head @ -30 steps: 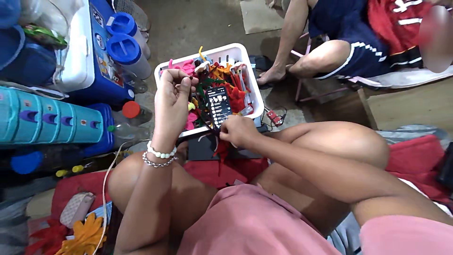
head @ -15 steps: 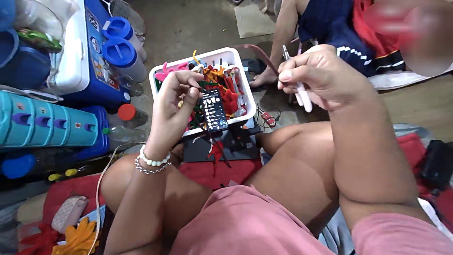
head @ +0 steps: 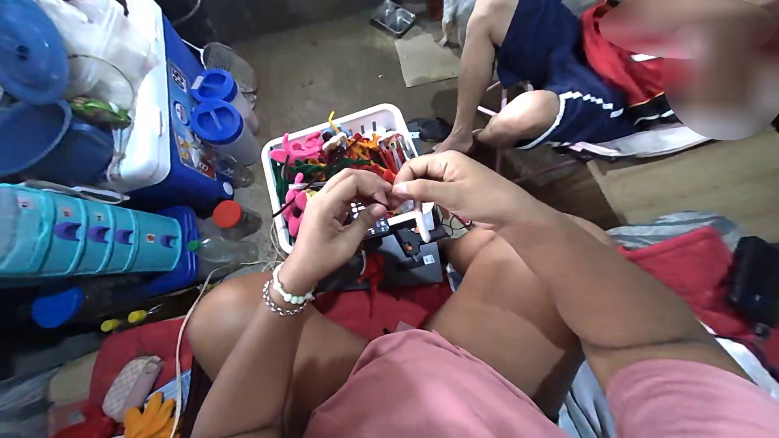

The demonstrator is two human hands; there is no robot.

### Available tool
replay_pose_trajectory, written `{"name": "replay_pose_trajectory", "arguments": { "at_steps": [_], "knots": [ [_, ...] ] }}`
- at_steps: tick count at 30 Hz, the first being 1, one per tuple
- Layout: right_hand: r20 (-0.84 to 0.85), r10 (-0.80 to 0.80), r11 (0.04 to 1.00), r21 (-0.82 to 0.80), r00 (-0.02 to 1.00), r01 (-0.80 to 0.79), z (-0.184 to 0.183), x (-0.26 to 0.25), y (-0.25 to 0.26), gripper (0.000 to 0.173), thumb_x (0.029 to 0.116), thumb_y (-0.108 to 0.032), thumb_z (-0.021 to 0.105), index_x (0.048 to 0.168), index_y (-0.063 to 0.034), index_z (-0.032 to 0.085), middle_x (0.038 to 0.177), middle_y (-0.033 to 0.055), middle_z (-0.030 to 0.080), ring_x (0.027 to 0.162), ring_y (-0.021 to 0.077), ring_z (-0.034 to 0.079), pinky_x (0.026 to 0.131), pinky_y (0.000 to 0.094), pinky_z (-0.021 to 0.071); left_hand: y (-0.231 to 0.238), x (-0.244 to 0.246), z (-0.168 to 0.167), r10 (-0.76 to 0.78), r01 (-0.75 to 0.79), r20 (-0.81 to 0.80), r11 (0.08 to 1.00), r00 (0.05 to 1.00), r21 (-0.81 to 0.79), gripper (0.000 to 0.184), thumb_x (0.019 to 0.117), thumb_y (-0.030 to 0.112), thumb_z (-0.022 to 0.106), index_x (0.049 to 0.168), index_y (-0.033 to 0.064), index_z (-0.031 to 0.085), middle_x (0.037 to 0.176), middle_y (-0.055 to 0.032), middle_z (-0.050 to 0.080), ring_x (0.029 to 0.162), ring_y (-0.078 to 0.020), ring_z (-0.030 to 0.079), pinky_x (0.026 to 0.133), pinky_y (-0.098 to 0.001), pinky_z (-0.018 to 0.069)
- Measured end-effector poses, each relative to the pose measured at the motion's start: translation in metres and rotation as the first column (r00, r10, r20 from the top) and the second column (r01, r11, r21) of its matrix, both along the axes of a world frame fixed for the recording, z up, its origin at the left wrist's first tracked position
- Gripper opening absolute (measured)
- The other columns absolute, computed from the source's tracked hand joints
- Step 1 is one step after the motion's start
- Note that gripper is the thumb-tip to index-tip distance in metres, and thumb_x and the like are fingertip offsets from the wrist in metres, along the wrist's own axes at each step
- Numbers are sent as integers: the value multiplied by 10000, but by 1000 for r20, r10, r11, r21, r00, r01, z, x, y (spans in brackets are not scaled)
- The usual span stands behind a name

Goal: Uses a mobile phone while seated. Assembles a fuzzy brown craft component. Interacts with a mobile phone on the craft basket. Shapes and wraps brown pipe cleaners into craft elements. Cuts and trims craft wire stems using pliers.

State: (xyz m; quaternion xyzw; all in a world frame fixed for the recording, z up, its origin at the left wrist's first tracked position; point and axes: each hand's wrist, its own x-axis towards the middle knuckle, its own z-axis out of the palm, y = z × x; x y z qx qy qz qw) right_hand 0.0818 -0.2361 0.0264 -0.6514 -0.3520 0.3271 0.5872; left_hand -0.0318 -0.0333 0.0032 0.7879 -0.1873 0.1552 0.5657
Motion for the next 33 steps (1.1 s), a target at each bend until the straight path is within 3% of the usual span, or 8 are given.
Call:
{"name": "replay_pose_trajectory", "arguments": {
  "at_steps": [3, 7, 11, 13, 21, 24, 28, 33],
  "knots": [
    [240, -162, 981, 145, 957, 129, 2, -6, 5, 77, 974, -157, 681, 993, -84, 696, 891, 8, 663, 686, 72, 618, 580, 208, 546, 2, -4, 6, 90, -89, 34, 995, 995, -34, 113, 1002, 43, 586, 1103, 5, 620, 1143, -68, 641, 1029, -138, 650, 890, -307, 581],
    [514, -327, 910, 399, 793, 117, 7, -8, 13, 157, 895, -170, 790, 996, -59, 746, 966, 24, 621, 833, 32, 575, 679, 142, 481, 5, -7, 11, 171, -172, 91, 985, 981, 10, 112, 997, 44, 600, 1097, 5, 631, 1118, -52, 655, 1024, -109, 652, 899, -277, 570],
    [684, -402, 895, 433, 609, 105, 14, -12, 20, 100, 913, -136, 768, 961, -49, 784, 941, 70, 597, 835, 54, 573, 702, 150, 482, 4, -9, 13, 220, -223, 110, 975, 969, 17, 104, 990, 42, 615, 1083, 8, 648, 1117, -55, 656, 1026, -111, 649, 895, -270, 568],
    [709, -420, 893, 433, 566, 121, 14, -13, 24, 103, 926, -144, 759, 953, -46, 777, 947, 78, 595, 855, 65, 579, 734, 161, 495, 5, -11, 14, 247, -248, 108, 969, 963, -10, 108, 990, 46, 623, 1090, 15, 649, 1122, -52, 655, 1017, -111, 653, 886, -270, 574],
    [685, -396, 909, 389, 612, 152, 5, -17, 36, 172, 972, -224, 710, 960, -58, 751, 1003, 63, 595, 883, 48, 570, 745, 151, 484, 3, -11, 14, 286, -275, 72, 953, 956, -127, 84, 981, 49, 639, 1065, 46, 647, 1070, -22, 631, 946, -85, 645, 823, -248, 583],
    [630, -378, 920, 340, 678, 197, 4, -18, 37, 183, 999, -249, 667, 978, -85, 743, 1052, 41, 619, 964, 63, 588, 831, 197, 503, 1, -11, 15, 336, -327, 130, 941, 933, -90, 86, 998, 84, 636, 1067, 36, 653, 1064, -32, 635, 974, -92, 632, 837, -247, 565],
    [576, -375, 916, 351, 726, 195, 3, -21, 35, 156, 986, -236, 683, 970, -96, 750, 1046, 17, 625, 959, 41, 586, 818, 175, 502, 0, -11, 14, 390, -383, 231, 921, 891, -78, 92, 983, 90, 672, 1050, 33, 696, 1091, -52, 646, 1015, -110, 636, 859, -254, 565],
    [538, -367, 914, 360, 759, 187, 4, -23, 32, 123, 973, -220, 698, 970, -108, 748, 1056, 2, 622, 977, 28, 595, 824, 163, 520, -3, -10, 12, 419, -401, 223, 908, 880, -123, 100, 976, 131, 698, 1055, 71, 707, 1109, -27, 665, 1020, -107, 651, 853, -260, 575]
  ]
}}
